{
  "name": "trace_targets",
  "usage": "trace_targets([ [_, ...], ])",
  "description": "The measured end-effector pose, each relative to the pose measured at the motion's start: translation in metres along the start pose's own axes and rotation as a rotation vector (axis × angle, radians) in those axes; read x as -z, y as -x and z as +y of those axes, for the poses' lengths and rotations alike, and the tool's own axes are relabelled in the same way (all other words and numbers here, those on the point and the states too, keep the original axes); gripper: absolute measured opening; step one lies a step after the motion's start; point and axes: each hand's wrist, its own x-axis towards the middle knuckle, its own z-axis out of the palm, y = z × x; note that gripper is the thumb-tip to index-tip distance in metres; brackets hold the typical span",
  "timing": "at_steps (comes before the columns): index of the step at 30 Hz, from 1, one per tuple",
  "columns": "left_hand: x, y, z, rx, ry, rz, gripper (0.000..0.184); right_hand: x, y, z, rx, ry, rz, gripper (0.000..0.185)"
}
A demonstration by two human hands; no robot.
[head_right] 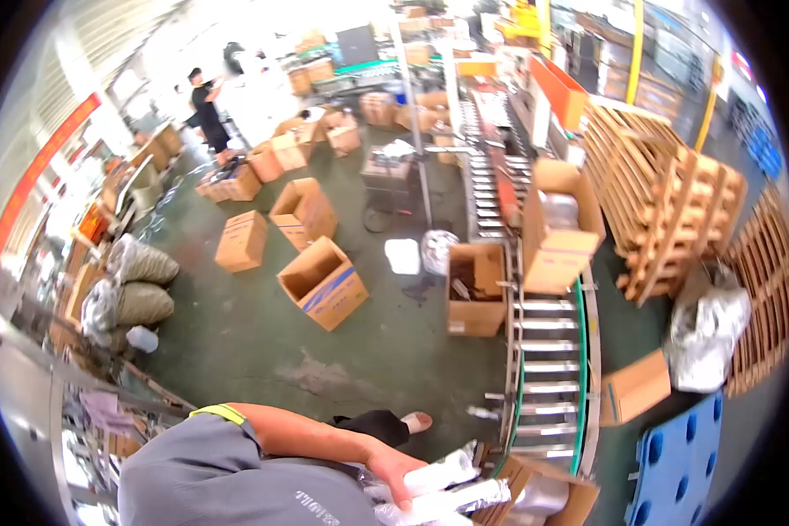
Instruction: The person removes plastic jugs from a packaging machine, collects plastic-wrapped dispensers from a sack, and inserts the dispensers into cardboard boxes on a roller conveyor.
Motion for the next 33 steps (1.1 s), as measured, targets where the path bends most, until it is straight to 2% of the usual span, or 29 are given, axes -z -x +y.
trace_targets([
  [1, -0.001, 0.003, 0.008, 0.009, -0.075, 0.019, 0.077, -0.005, 0.014, 0.021, 0.005, -0.142, 0.06, 0.043],
  [3, 0.011, 0.007, 0.001, 0.055, -0.012, -0.009, 0.073, 0.006, 0.078, 0.029, 0.099, -0.543, 0.281, 0.044],
  [4, 0.015, 0.009, 0.001, 0.022, 0.001, 0.011, 0.074, 0.03, 0.124, -0.012, 0.243, -0.724, 0.331, 0.045],
  [5, 0.012, 0.014, -0.006, 0.001, 0.141, 0.073, 0.08, 0.054, 0.171, -0.051, 0.399, -0.897, 0.356, 0.046],
  [6, 0.01, 0.009, -0.007, -0.131, 0.114, 0.117, 0.088, 0.122, 0.236, -0.116, 0.437, -0.882, 0.098, 0.045],
  [7, 0.011, 0.006, -0.012, -0.161, 0.144, 0.127, 0.09, 0.082, 0.236, -0.112, 0.569, -1.202, -0.312, 0.048],
  [9, 0.021, -0.006, -0.04, -0.13, 0.172, 0.145, 0.091, 0.068, 0.271, -0.144, 0.803, -1.363, -0.654, 0.059],
  [11, 0.0, -0.018, -0.023, -0.123, 0.197, 0.158, 0.086, 0.043, 0.28, -0.145, 0.64, -1.489, -0.653, 0.068],
  [12, -0.012, -0.02, -0.016, -0.141, 0.223, 0.211, 0.083, 0.055, 0.289, -0.146, 0.686, -1.333, -0.438, 0.068],
  [14, -0.019, -0.032, -0.013, -0.159, 0.244, 0.228, 0.08, 0.043, 0.286, -0.115, 0.743, -1.353, 0.08, 0.076],
  [15, -0.02, -0.039, -0.008, -0.187, 0.275, 0.249, 0.078, 0.022, 0.278, -0.086, 0.551, -1.436, 0.356, 0.059],
  [16, -0.026, -0.044, 0.008, -0.149, 0.156, 0.308, 0.091, 0.0, 0.27, -0.057, 0.335, -1.487, 0.625, 0.048],
  [17, -0.022, -0.047, 0.005, -0.149, 0.154, 0.304, 0.091, 0.017, 0.279, -0.04, -0.027, -1.495, 0.85, 0.05],
  [18, -0.016, -0.049, -0.004, -0.125, 0.039, 0.246, 0.09, -0.02, 0.262, 0.011, -0.376, -1.176, 0.965, 0.05],
  [19, -0.012, -0.05, -0.009, -0.101, -0.076, 0.186, 0.089, -0.059, 0.244, 0.063, -0.746, -0.887, 0.98, 0.05],
  [20, -0.014, -0.048, -0.008, -0.063, -0.226, 0.182, 0.086, -0.11, 0.227, 0.104, -0.766, -0.804, 0.793, 0.052],
  [21, -0.025, -0.053, 0.01, -0.174, -0.359, 0.127, 0.074, -0.16, 0.211, 0.144, -0.764, -0.705, 0.608, 0.053],
  [22, -0.021, -0.056, 0.021, -0.302, -0.739, 0.095, 0.068, -0.204, 0.196, 0.181, -0.737, -0.602, 0.436, 0.055],
  [23, -0.019, -0.058, 0.026, -0.426, -1.121, 0.058, 0.064, -0.184, 0.187, 0.174, -0.63, -0.776, 0.22, 0.056],
  [24, -0.016, -0.059, 0.02, -0.349, -1.249, 0.076, 0.056, -0.168, 0.176, 0.17, -0.537, -0.938, -0.008, 0.056],
  [26, -0.016, -0.058, 0.019, -0.3, -1.322, 0.091, 0.057, -0.143, 0.144, 0.143, -0.294, -1.173, 0.205, 0.05],
  [27, -0.016, -0.057, 0.019, -0.256, -1.391, 0.105, 0.057, -0.136, 0.126, 0.137, -0.287, -0.845, 0.207, 0.045],
  [28, -0.02, -0.056, 0.023, -0.192, -1.357, 0.107, 0.048, -0.127, 0.106, 0.13, -0.273, -0.519, 0.206, 0.039],
  [30, -0.021, -0.052, 0.016, -0.195, -1.374, 0.114, 0.047, -0.067, 0.096, 0.089, -0.437, -0.359, 0.016, 0.036],
  [33, -0.023, -0.055, 0.01, -0.203, -1.398, 0.144, 0.05, -0.072, 0.057, 0.087, -0.429, -0.307, -0.068, 0.035],
])
